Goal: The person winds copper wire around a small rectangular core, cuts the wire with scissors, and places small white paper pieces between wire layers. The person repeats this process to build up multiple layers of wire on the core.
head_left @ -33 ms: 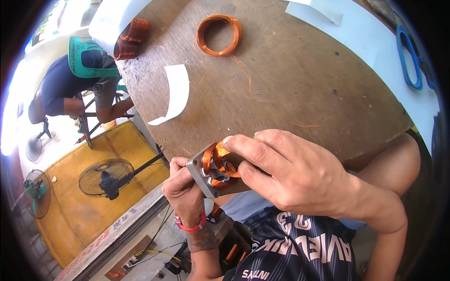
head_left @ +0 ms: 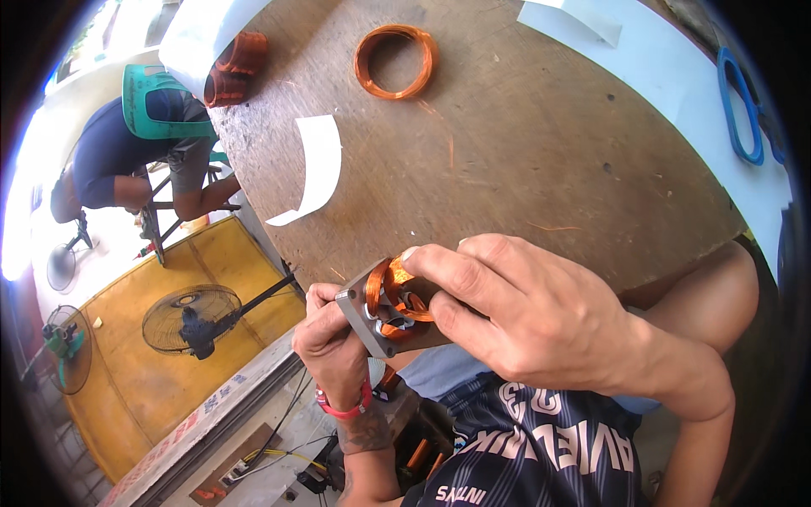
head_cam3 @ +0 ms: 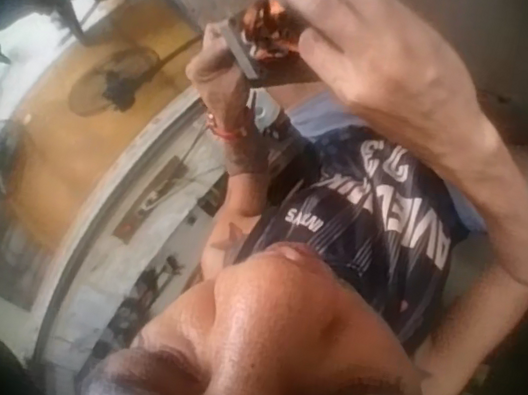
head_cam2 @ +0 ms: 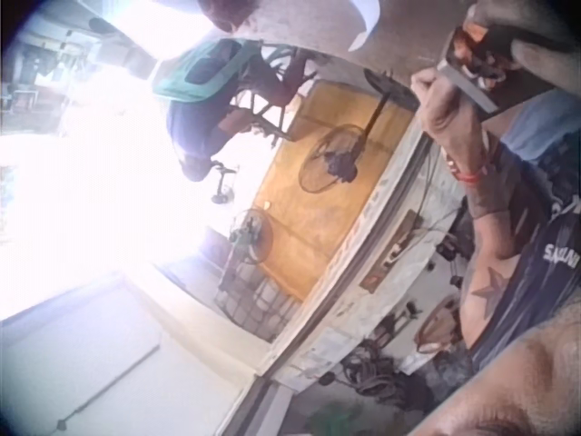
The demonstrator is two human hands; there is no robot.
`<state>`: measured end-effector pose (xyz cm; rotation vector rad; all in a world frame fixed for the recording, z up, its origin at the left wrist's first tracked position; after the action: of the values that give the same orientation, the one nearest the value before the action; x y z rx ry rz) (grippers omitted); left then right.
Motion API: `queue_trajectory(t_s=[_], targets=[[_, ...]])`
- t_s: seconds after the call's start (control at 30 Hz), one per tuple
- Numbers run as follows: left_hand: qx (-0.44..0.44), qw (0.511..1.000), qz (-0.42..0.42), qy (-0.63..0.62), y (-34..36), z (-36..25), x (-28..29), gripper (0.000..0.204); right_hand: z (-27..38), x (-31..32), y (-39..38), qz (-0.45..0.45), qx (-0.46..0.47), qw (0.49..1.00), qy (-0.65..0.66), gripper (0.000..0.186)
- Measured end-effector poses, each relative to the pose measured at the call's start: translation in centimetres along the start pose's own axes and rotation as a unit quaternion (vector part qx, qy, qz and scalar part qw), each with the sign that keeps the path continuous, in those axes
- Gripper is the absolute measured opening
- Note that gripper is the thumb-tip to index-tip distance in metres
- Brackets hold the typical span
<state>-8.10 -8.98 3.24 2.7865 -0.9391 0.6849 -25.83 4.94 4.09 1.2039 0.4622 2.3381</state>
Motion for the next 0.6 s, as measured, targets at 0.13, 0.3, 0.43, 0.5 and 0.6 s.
queue_trajectory(t_s=[0.13, 0.3, 0.43, 0.5, 0.6], targets=[[-0.017, 1.0, 0.009, 0.008, 0.3, -0.1, -0.1, 0.028, 0.1, -0.3, 0.2, 0.005, 0.015, 1.0, -0.002, 0.014], [-0.014, 1.0, 0.01, 0.025, 0.3, -0.2, 0.0, 0.028, 0.2, -0.5, 0.6, 0.027, 0.023, 0.999, -0.005, 0.015], [-0.022, 0.999, 0.02, 0.025, 0.4, -0.5, -0.3, 0.028, 0.2, -0.5, 0.9, 0.06, 0.035, 0.997, -0.015, 0.015], [-0.029, 0.999, 0.024, 0.022, 0.5, -0.6, -0.4, 0.028, 0.4, -0.3, 1.1, 0.064, 0.038, 0.997, -0.011, 0.015], [-0.033, 0.999, 0.025, 0.014, 0.6, -0.7, -0.4, 0.027, 0.7, -0.2, 1.4, 0.061, 0.05, 0.997, -0.024, 0.015]])
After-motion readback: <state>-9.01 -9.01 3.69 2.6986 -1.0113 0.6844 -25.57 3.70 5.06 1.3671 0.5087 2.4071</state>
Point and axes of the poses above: each hand's wrist, its own y-axis towards the middle knuckle, its own x-axis out of the back of the hand, z = x × y, the point moved 9 cm from there along y, towards the middle knuckle, and after that the axes turned 12 degrees about -y, right-handed, at the moved point
